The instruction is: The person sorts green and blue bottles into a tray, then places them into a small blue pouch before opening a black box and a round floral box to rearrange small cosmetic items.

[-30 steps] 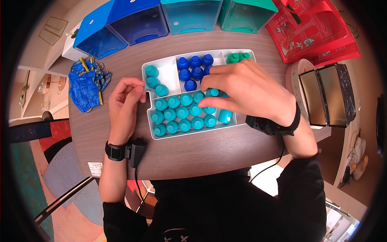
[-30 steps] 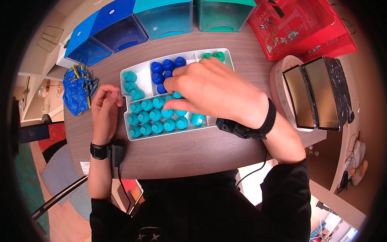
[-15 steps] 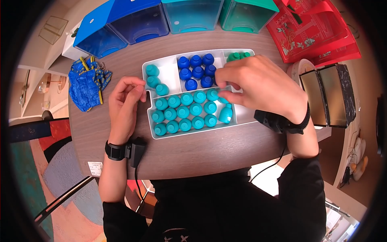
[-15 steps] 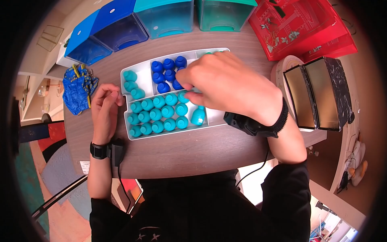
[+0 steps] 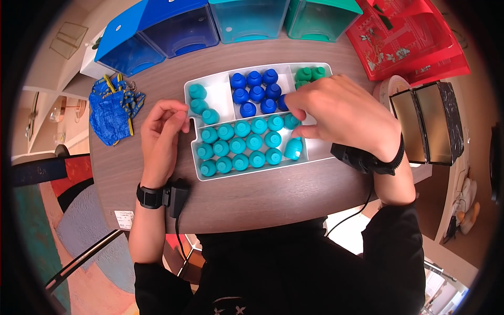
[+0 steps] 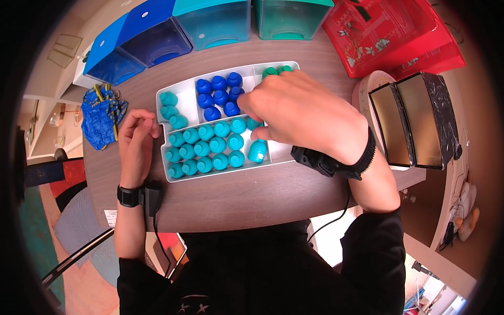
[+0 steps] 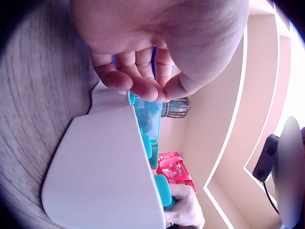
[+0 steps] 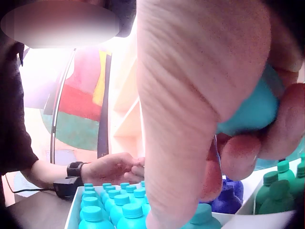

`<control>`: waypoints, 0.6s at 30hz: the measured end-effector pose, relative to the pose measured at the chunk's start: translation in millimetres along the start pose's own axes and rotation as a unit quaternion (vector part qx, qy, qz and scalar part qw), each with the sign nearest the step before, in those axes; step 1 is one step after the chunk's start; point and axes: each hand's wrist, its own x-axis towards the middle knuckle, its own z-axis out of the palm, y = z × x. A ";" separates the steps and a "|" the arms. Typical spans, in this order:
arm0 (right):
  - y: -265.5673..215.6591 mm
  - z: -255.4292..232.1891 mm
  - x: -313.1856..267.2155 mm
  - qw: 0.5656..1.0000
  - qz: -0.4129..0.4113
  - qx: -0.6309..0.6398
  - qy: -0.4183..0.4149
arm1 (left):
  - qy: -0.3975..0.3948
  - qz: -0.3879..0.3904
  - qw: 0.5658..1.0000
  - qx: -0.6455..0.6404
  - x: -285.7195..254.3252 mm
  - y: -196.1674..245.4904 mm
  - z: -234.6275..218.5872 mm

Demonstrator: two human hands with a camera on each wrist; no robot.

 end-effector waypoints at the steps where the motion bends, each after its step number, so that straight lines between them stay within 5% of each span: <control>1: -3.4 -2.0 -1.7 1.000 0.012 0.002 -0.023 | -0.002 0.000 1.000 -0.001 -0.2 0.1 0.6; 7: -13.6 13.5 -13.9 0.994 -0.027 -0.099 -0.031 | 0.000 0.005 1.000 0.004 0.1 -1.0 -0.3; 18: -22.7 18.0 -12.0 0.994 -0.010 -0.086 -0.074 | 0.003 -0.001 1.000 0.003 0.1 0.1 0.1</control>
